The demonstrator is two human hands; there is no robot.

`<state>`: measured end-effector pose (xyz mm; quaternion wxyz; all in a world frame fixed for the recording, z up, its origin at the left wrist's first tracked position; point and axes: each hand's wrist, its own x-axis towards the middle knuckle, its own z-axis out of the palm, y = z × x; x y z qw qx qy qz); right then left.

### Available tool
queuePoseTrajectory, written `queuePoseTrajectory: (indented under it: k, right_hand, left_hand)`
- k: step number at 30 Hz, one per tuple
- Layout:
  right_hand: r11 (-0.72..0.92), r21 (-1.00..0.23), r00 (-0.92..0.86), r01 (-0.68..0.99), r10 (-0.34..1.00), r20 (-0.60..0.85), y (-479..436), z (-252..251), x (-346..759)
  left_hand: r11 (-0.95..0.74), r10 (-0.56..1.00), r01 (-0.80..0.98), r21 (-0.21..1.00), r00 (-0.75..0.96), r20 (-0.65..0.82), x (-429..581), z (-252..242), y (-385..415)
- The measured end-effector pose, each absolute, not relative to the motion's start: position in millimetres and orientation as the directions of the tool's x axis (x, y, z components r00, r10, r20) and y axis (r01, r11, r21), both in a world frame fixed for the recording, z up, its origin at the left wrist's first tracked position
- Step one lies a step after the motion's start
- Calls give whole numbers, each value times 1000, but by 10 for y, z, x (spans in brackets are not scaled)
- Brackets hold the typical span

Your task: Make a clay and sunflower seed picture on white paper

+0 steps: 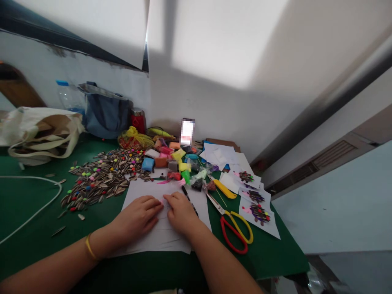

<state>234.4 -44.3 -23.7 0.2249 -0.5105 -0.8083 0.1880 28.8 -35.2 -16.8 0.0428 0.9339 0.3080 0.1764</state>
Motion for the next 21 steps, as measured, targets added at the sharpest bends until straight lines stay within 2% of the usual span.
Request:
queuePoseTrajectory:
  k: [5,10,13,16,21]
  right_hand:
    - [404,-544,-377,736,911,166,-443,-233,2348]
    - [413,-547,-379,728,908,181,-448,-245,2352]
    - [437,-551,-395,711,897,201,-450,-247,2361]
    - [453,-556,-407,696,888,214,-457,-233,2366]
    - [459,-558,-424,691,883,202,-463,-216,2371]
  left_hand:
    - [-788,612,592,169,729,305,299,-155,-364]
    - [-805,593,542,240,738,323,260,-99,-318]
    - [-799,600,556,229,714,361,199,-55,-264]
    - [-778,626,593,207,711,319,162,-32,-230]
    - [-704,711,669,240,663,234,249,-36,-257]
